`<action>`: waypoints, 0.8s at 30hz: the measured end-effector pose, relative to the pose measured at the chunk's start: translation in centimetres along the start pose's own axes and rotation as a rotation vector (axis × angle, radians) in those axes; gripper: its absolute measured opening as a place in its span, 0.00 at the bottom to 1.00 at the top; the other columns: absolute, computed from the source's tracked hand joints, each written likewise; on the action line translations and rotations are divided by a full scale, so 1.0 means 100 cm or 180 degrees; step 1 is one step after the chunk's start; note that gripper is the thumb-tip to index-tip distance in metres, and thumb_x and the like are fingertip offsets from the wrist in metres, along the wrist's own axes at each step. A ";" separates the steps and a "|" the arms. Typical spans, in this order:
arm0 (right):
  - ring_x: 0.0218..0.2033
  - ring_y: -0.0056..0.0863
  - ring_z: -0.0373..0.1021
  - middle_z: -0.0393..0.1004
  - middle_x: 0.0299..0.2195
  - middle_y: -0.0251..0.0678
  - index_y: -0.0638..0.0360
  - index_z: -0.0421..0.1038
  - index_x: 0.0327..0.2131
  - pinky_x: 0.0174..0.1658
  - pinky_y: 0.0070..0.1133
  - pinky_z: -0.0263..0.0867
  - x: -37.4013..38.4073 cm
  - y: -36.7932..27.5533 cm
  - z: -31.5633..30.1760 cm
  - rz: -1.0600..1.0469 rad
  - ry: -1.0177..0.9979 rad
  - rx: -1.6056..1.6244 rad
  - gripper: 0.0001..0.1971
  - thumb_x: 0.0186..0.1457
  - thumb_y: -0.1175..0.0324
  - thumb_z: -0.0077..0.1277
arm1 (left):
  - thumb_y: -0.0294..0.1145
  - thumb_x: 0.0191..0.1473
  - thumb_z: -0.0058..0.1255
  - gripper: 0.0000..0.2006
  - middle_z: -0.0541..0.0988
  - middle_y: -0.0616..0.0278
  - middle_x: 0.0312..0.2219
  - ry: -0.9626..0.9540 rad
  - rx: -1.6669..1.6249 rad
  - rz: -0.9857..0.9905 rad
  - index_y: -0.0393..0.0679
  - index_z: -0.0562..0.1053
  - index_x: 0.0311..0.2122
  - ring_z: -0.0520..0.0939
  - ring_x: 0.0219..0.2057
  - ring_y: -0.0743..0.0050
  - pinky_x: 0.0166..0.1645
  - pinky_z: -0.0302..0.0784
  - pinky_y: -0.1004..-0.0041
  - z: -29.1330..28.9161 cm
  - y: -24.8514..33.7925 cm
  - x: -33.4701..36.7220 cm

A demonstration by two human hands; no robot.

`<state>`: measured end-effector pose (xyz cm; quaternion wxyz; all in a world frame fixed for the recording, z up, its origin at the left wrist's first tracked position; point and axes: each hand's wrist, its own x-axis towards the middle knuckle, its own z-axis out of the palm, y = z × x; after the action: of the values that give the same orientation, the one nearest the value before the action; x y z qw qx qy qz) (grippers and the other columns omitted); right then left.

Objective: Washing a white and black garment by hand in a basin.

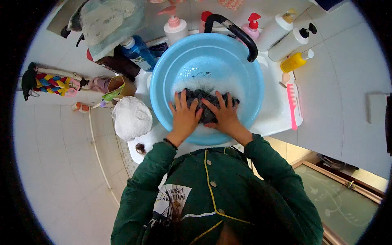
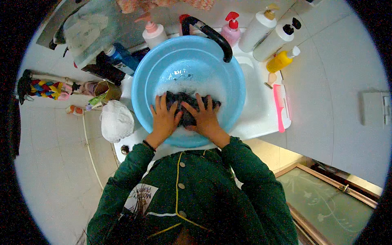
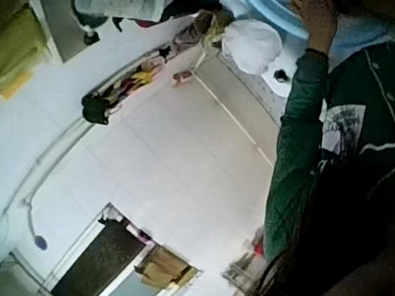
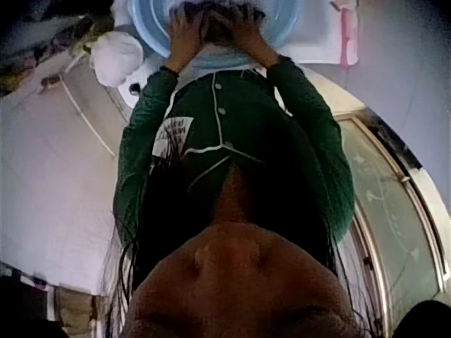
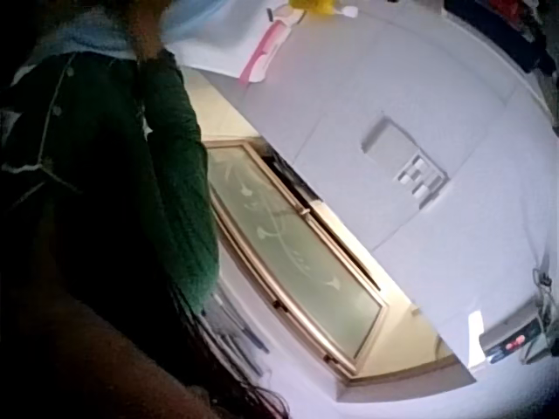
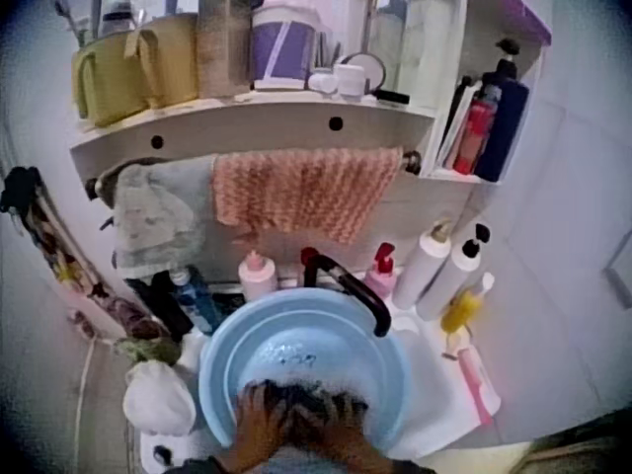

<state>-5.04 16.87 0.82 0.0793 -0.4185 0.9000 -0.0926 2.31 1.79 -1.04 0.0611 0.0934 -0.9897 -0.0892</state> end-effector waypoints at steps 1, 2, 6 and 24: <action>0.50 0.60 0.48 0.43 0.56 0.49 0.37 0.50 0.55 0.50 0.44 0.54 0.002 -0.005 0.007 0.0138 -0.0165 0.0108 0.43 0.32 0.57 0.61 | 0.41 0.48 0.46 0.24 0.53 0.45 0.53 -0.0015 0.0006 -0.0014 0.42 0.62 0.50 0.51 0.54 0.39 0.52 0.51 0.46 0.007 0.000 -0.008; 0.50 0.64 0.47 0.40 0.57 0.50 0.38 0.49 0.55 0.50 0.45 0.53 0.004 -0.008 0.014 0.0277 -0.0332 0.0213 0.44 0.32 0.59 0.60 | 0.41 0.48 0.46 0.26 0.51 0.42 0.54 -0.0148 -0.0026 -0.0068 0.42 0.60 0.52 0.50 0.54 0.36 0.52 0.50 0.45 0.015 0.002 -0.015; 0.49 0.63 0.48 0.45 0.54 0.56 0.48 0.49 0.56 0.48 0.45 0.54 0.022 0.004 0.046 0.0127 -0.0120 -0.0011 0.43 0.33 0.62 0.60 | 0.43 0.47 0.44 0.30 0.49 0.36 0.54 -0.0379 0.0225 -0.0184 0.45 0.55 0.56 0.53 0.52 0.32 0.50 0.53 0.44 0.032 0.003 -0.005; 0.40 0.49 0.60 0.60 0.38 0.46 0.58 0.59 0.42 0.45 0.34 0.57 0.046 0.048 0.005 -0.0346 -0.0162 0.1477 0.33 0.32 0.55 0.61 | 0.42 0.51 0.44 0.15 0.71 0.59 0.19 -0.0032 -0.3839 -0.1989 0.39 0.69 0.22 0.68 0.20 0.72 0.25 0.61 0.71 0.024 -0.030 0.075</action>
<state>-11.39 16.32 -1.04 0.1908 -0.4391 0.8285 -0.2905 -4.79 -2.20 -3.18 0.0693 0.3242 -0.6937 -0.6394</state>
